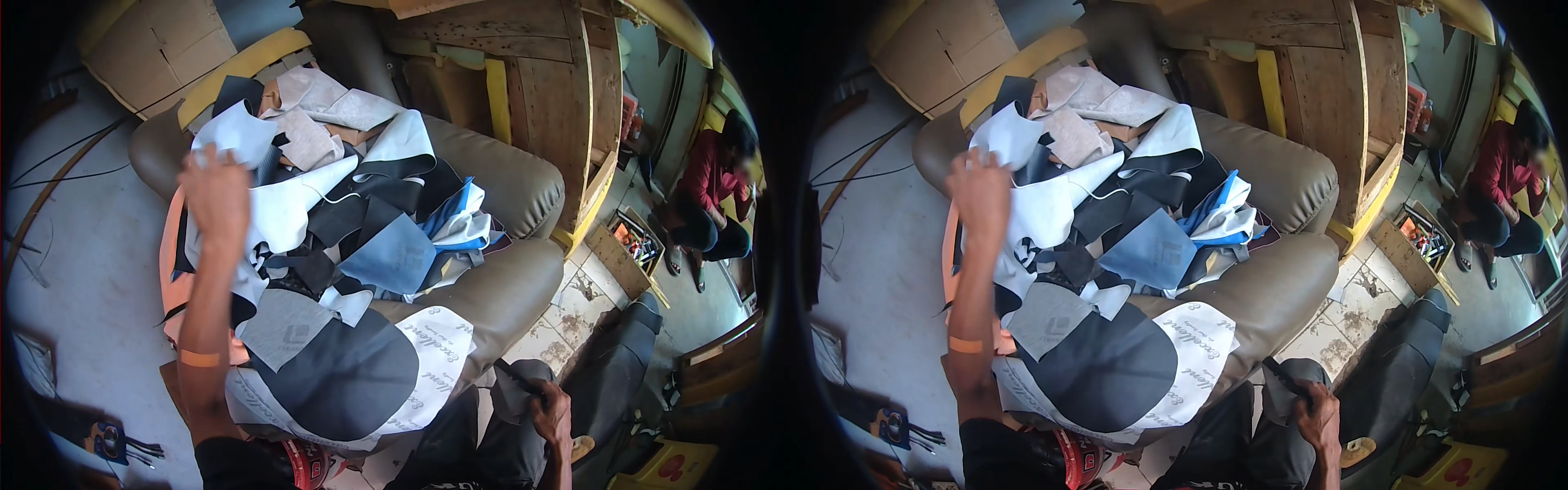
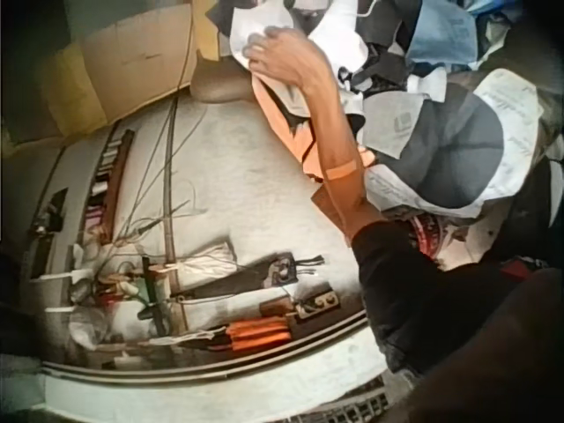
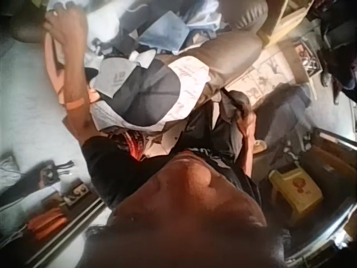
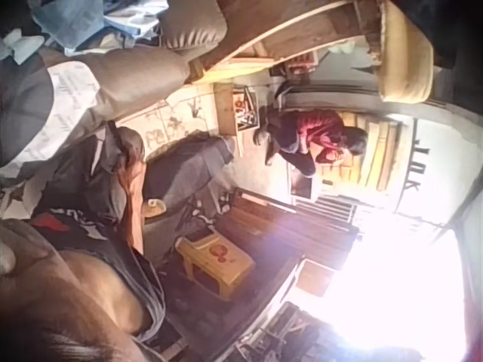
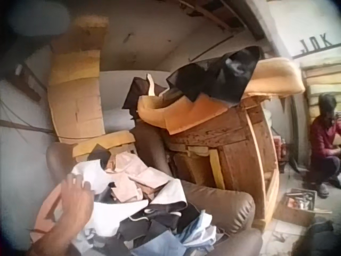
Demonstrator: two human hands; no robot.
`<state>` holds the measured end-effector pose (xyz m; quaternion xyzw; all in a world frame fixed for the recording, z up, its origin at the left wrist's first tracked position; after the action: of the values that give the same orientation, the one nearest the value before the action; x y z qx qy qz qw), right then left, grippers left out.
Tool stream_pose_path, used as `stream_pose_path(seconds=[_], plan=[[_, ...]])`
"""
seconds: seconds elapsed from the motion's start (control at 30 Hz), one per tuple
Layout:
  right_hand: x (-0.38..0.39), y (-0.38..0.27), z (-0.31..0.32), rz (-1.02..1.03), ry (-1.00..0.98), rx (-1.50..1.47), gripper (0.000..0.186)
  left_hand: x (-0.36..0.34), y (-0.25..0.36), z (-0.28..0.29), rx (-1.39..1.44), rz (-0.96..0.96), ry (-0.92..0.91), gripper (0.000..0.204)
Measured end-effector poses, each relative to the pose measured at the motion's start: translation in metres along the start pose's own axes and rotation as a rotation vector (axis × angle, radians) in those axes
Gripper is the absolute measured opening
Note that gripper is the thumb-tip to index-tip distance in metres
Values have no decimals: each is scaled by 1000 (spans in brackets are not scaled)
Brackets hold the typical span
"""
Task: The person sorts through a pile of fabric scraps on a sofa, selects a piece of black material, and cuts it into a specific shape using scissors on the floor. The person repeatedly measures the cut piece against a larger curved object to ensure a proper fit before making further adjustments.
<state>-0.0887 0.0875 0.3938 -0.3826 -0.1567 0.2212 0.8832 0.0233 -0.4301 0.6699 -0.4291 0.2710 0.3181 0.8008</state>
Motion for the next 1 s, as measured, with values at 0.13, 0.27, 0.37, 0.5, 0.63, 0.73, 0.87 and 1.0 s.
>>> stream_pose_path(seconds=[0.13, 0.27, 0.37, 0.5, 0.63, 0.73, 0.87, 1.0], plan=[[3, 1, -5, 75, 67, -41, 37, -7, 137, -10, 602, -76, -761, 67], [9, -5, -13, 77, 20, -60, 38, -7, 172, -51, 862, -141, -812, 58], [14, -3, -7, 39, 2, -32, 37, -32, 161, -60, 1660, 245, -632, 37], [22, 12, 5, 79, 66, -43, 37, -116, 98, -21, 2283, 669, -350, 19], [25, 15, 10, 92, 69, -33, 36, -162, 42, 12, 2109, 673, -49, 29], [26, 17, 8, 118, 56, -55, 36, -178, -2, 61, 2262, 541, 43, 25], [28, 15, 11, 129, 56, -12, 36, -198, -55, 99, 2313, 314, -66, 25], [34, 7, -1, 183, 35, -85, 35, -183, -91, 161, 2177, 246, 100, 17]])
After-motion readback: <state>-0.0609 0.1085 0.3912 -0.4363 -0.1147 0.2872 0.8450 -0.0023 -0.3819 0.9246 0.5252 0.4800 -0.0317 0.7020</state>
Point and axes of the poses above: each hand's wrist, its own x-axis away from the middle knuckle, its own z-axis out of the back of the hand, y = z × x, the point moved 1 cm from there along -x, towards the middle knuckle, and after that the axes turned 6 degrees about -z, right-handed, at the moved point
